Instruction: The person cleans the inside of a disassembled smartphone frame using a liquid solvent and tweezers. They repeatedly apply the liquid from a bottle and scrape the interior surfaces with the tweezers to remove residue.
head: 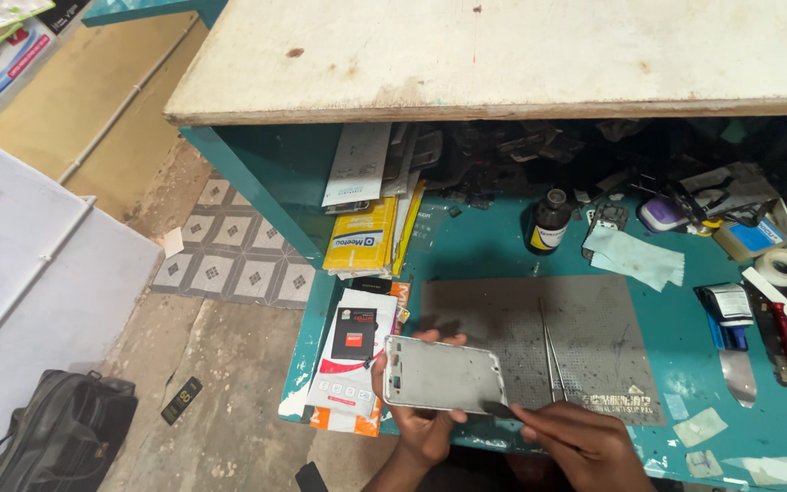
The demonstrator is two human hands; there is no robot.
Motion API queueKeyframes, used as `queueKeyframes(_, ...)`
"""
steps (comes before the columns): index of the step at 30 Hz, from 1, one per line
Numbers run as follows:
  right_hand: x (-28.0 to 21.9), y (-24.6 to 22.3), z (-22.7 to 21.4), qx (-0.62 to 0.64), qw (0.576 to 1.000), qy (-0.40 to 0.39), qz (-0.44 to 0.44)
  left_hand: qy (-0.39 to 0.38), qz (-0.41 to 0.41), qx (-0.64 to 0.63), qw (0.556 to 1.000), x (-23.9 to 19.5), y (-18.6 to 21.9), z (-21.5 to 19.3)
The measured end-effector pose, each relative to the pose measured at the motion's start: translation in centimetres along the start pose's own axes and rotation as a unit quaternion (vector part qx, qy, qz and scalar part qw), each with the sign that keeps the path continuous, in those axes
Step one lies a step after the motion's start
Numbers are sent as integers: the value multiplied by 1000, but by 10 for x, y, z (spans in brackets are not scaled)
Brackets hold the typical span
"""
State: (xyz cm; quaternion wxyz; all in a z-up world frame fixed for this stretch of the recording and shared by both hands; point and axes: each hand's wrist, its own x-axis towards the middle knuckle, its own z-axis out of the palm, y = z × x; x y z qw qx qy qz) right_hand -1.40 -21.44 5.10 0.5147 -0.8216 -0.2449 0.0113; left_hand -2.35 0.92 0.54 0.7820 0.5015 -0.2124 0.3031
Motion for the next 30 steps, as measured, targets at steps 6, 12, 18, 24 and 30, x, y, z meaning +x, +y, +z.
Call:
queueKeyframes(6, -2, 5, -4, -17, 997, 69, 4, -35, 18, -4, 999, -1, -2, 2)
queueKeyframes(12, -1, 9, 1, 16, 999, 14, 24, -23, -3, 4, 1000, 0, -2, 2)
queueKeyframes(18, -2, 10, 0, -40, 996, 67, 52, -44, 22, 0, 999, -1, -2, 2)
queueKeyframes(24, -1, 8, 3, 11, 998, 9, 58, -27, 14, 18, 999, 3, -3, 1)
queueKeyframes(30, 1, 10, 5, -47, 996, 59, 49, -42, 21, -6, 999, 1, -3, 1)
